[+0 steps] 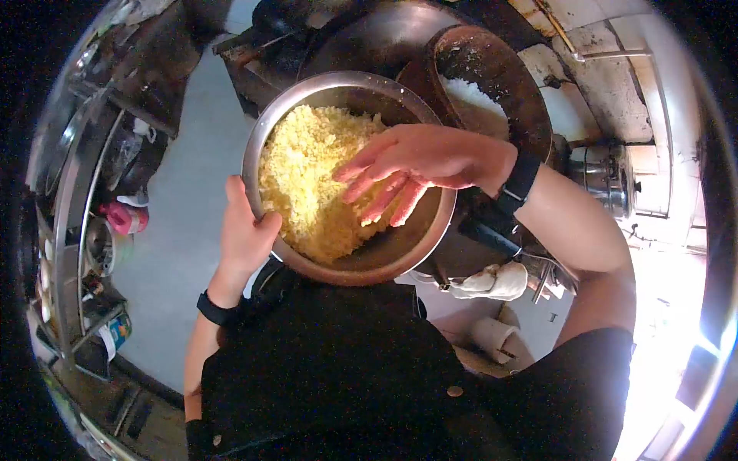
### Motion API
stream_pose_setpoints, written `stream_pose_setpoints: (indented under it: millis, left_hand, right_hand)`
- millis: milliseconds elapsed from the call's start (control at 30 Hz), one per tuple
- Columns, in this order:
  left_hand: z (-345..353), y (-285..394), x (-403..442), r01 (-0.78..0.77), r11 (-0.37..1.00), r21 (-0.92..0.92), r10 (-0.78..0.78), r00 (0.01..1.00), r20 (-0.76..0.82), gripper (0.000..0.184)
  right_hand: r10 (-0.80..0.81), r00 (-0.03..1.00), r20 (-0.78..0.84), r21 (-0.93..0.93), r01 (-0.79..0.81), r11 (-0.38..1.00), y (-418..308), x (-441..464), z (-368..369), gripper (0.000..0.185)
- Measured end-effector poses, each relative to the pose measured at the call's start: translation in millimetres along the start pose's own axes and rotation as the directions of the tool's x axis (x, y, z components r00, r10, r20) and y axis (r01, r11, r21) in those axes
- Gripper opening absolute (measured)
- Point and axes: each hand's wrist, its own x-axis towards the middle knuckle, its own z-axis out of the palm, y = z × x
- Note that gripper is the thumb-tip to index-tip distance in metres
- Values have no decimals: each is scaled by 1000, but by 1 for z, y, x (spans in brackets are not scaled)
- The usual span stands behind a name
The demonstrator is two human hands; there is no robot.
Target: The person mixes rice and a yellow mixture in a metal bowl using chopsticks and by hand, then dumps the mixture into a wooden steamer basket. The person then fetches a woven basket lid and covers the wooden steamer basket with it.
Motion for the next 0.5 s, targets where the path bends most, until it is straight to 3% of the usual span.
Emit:
stream_pose_setpoints:
  millis: [133, 167, 200, 233, 300, 467, 500]
  left_hand:
    - [-5, 13, 2, 130, 991, -16, -129, 990, 50, 41]
    - [-6, 14, 3, 185, 983, 6, -185, 980, 71, 41]
    - [-6, 11, 2, 187, 982, 10, -187, 980, 68, 41]
    - [-4, 7, 1, 172, 985, -13, -171, 984, 58, 41]
    - [-3, 6, -1, 160, 987, -33, -158, 986, 47, 42]
    - [-10, 14, 1, 234, 972, 3, -233, 968, 98, 49]
    - [-12, 19, 4, 310, 950, -22, -305, 944, 129, 49]
  right_hand:
    - [-33, 999, -38, 4, 33, 999, 29, 9, -21, 53]
    - [40, 954, -298, -38, -54, 998, 37, 14, -21, 57]
    - [94, 838, -538, -54, -146, 988, 45, 19, -23, 61]
    - [91, 840, -535, -54, -141, 988, 51, 24, -31, 61]
    - [269, 906, -326, 241, -195, 951, 62, 35, -52, 70]
    - [248, 916, -314, 231, -179, 956, 94, 95, -58, 65]
    - [242, 925, -293, 226, -179, 958, 90, 102, -59, 63]
